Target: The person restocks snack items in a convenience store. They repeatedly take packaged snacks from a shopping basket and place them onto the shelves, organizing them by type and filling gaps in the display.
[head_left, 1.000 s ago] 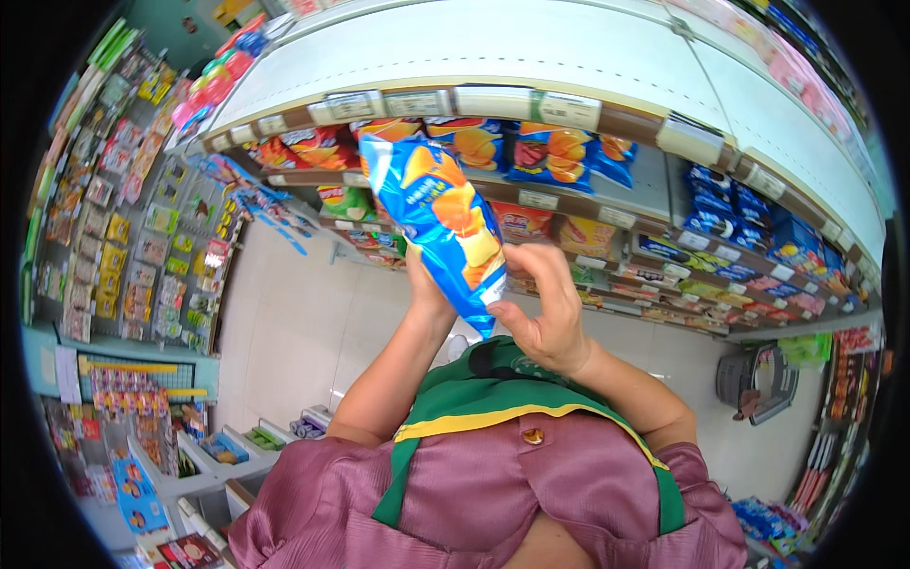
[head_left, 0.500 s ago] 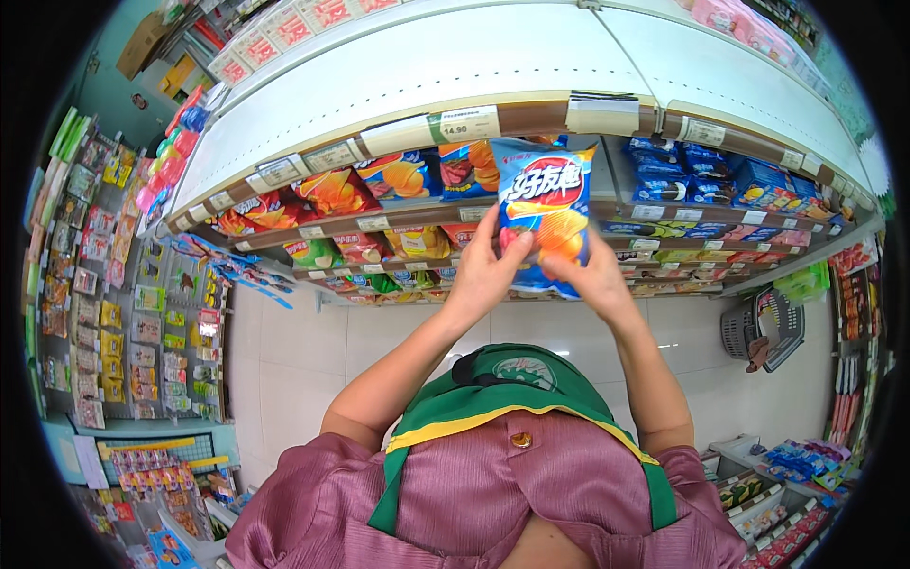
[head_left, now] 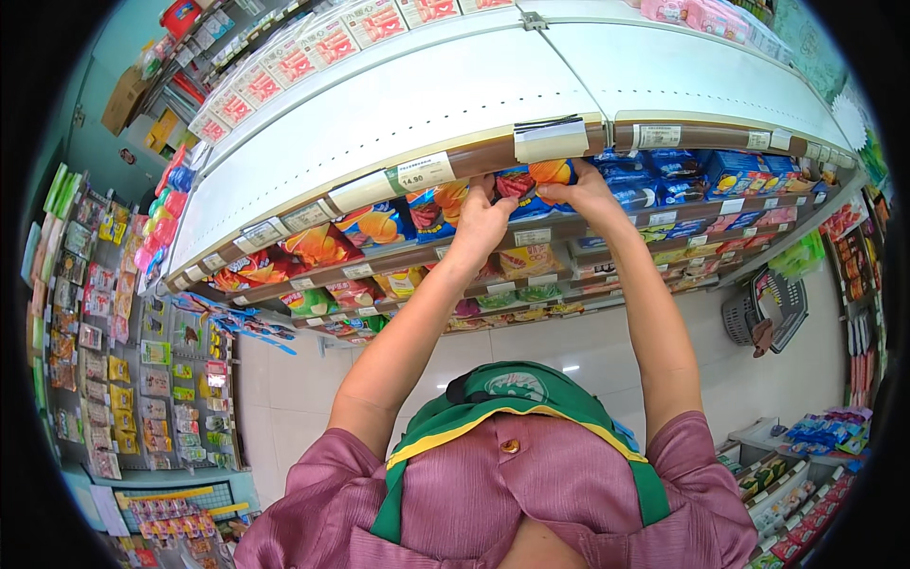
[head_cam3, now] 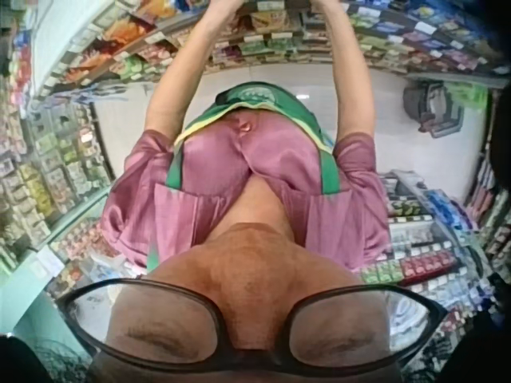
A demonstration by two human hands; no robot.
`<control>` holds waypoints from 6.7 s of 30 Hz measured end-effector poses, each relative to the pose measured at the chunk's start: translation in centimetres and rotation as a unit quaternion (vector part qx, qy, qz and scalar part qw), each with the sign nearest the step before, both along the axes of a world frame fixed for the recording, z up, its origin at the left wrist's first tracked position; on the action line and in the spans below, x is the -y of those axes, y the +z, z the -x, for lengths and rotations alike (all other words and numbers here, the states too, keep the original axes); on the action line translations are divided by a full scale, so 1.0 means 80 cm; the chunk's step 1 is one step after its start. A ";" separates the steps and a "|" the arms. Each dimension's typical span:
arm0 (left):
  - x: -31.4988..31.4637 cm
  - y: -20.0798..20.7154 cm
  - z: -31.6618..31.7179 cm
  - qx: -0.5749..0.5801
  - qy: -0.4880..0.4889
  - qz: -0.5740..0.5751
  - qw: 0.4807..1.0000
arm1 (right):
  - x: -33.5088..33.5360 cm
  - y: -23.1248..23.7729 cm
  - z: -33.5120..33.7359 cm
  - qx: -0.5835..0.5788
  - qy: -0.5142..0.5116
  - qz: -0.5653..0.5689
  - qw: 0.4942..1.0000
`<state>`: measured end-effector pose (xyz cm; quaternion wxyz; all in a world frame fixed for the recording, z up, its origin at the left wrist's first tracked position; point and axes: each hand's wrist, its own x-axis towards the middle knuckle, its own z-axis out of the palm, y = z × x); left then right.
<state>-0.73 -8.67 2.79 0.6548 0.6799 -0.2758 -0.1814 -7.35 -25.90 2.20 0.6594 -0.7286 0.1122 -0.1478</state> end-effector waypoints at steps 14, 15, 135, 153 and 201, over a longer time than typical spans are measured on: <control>-0.007 -0.012 0.027 0.071 0.107 -0.107 0.986 | 0.016 -0.042 0.009 0.005 0.009 0.112 0.994; -0.016 -0.013 0.025 0.197 0.121 -0.139 0.963 | 0.016 -0.039 0.009 0.003 0.011 0.119 0.993; -0.321 -0.147 0.098 0.043 0.100 -0.189 0.976 | -0.292 -0.131 0.074 -0.072 0.141 0.251 0.955; -0.400 -0.143 0.055 0.031 0.020 -0.224 0.974 | -0.380 -0.138 0.049 -0.034 0.167 0.321 0.932; -0.029 -0.142 0.164 0.177 -0.416 -0.308 0.837 | -0.139 -0.160 0.297 -0.229 -0.173 0.206 0.935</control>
